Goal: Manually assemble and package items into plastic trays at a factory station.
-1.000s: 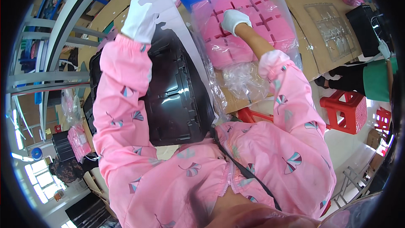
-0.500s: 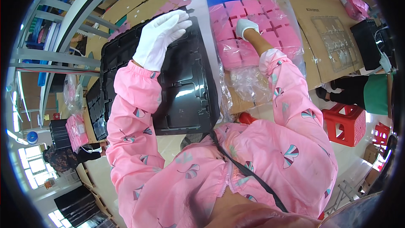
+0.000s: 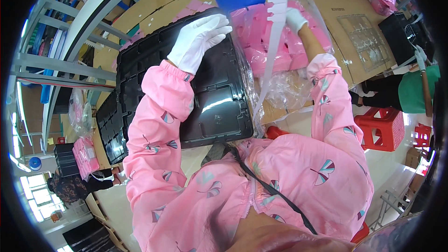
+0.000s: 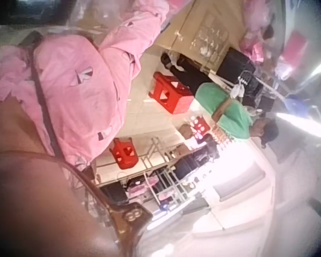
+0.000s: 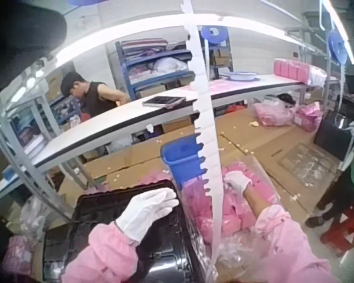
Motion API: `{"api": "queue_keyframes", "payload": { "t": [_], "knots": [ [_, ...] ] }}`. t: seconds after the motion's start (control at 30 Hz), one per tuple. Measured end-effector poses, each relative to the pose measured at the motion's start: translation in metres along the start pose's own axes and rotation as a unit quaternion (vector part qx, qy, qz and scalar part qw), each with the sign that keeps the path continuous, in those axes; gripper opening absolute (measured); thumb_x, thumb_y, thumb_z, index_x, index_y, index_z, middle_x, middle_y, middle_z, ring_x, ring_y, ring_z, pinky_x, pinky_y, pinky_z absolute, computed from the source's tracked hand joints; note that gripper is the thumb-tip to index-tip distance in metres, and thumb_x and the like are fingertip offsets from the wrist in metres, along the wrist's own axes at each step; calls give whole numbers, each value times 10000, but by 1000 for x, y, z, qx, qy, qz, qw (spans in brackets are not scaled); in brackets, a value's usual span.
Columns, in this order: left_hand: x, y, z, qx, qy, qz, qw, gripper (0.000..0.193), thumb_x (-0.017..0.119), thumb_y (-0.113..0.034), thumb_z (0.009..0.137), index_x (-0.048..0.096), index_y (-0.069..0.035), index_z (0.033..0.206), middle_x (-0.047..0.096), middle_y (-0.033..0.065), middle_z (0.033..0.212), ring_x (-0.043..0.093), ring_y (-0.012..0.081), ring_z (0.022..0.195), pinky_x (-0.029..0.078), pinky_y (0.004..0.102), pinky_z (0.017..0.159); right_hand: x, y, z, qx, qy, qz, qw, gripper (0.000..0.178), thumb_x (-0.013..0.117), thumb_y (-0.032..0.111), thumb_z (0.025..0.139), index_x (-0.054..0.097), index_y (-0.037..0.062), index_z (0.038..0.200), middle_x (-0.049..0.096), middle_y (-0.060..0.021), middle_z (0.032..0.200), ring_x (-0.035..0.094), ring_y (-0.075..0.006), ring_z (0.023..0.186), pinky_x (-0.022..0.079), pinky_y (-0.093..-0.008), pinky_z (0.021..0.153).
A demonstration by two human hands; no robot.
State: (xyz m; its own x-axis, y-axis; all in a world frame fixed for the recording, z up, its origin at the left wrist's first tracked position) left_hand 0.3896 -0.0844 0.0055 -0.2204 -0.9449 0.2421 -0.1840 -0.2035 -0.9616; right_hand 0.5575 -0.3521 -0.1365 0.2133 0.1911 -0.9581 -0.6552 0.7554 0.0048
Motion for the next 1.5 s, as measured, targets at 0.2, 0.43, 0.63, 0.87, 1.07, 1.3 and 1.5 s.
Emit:
{"api": "queue_keyframes", "payload": {
  "t": [0.2, 0.43, 0.63, 0.87, 1.07, 1.3, 1.5],
  "knots": [
    [-6, 0, 12, 6, 4, -33, 999, 656, 533, -410, 909, 347, 48, 1340, 390, 168, 1374, 437, 240, 1237, 371, 322, 1014, -107, 1, -1, 254, -211, 799, 503, 161, 572, 125, 881, 551, 26, 1005, 563, 8, 796, 502, -86, 572, 431, -191, 499],
    [-18, -17, -1, 29, 15, -12, 999, 1009, 428, -691, 815, 121, 60, 1415, 194, 221, 1464, 308, 322, 1320, 270, 386, 1079, -155, 87, 41, 112, -124, 842, 514, 124, 548, 115, 890, 572, 62, 1000, 569, 8, 765, 537, -87, 596, 459, -209, 528],
    [-45, -23, -43, -4, 3, -101, 995, 837, 457, -610, 860, 285, 32, 1368, 478, 120, 1268, 552, 167, 1034, 461, 295, 893, -147, 165, 72, 153, -91, 762, 623, 145, 557, 152, 887, 592, 39, 971, 568, -1, 714, 532, -80, 592, 430, -203, 530],
    [-91, -28, -88, 111, -76, 7, 991, 328, 627, -132, 862, 577, 49, 1130, 632, 88, 1036, 617, 166, 926, 476, 238, 828, -147, 217, 79, 152, -67, 643, 748, 189, 535, 138, 882, 586, -6, 994, 605, -50, 799, 574, -109, 647, 457, -194, 575],
    [-135, -34, -142, 109, -126, 17, 986, 311, 576, -113, 888, 563, 42, 1158, 632, 104, 1044, 626, 165, 924, 482, 249, 846, -204, 137, -48, 275, -435, 571, 639, 223, 494, 73, 892, 572, -49, 1062, 654, -139, 958, 635, -173, 800, 520, -280, 710],
    [-172, -19, -177, 51, -171, 35, 983, 332, 576, -104, 888, 554, 0, 1202, 635, 75, 1052, 618, 132, 914, 468, 233, 844, -288, 328, -96, -108, -292, 306, 900, 167, 545, 18, 851, 589, -27, 1006, 625, -163, 966, 624, -227, 839, 504, -300, 733],
    [-176, -28, -194, 83, -193, 94, 973, 353, 586, -84, 878, 546, 7, 1216, 611, 59, 1108, 588, 106, 947, 450, 222, 854, -189, 256, -39, 189, -265, 131, 936, 538, 626, 370, 826, 535, -34, 1169, 570, -219, 1160, 558, -351, 1056, 434, -378, 896]
  ]
}}
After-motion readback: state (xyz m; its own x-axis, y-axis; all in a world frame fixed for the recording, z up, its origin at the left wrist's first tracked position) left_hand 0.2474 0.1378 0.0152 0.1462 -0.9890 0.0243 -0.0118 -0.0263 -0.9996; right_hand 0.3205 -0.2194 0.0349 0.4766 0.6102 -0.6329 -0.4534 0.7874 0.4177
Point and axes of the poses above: each hand's wrist, its own z-axis towards the middle knuckle, its own x-axis out of the palm, y = z × x, the point moved 6 cm from there along z, towards the middle knuckle
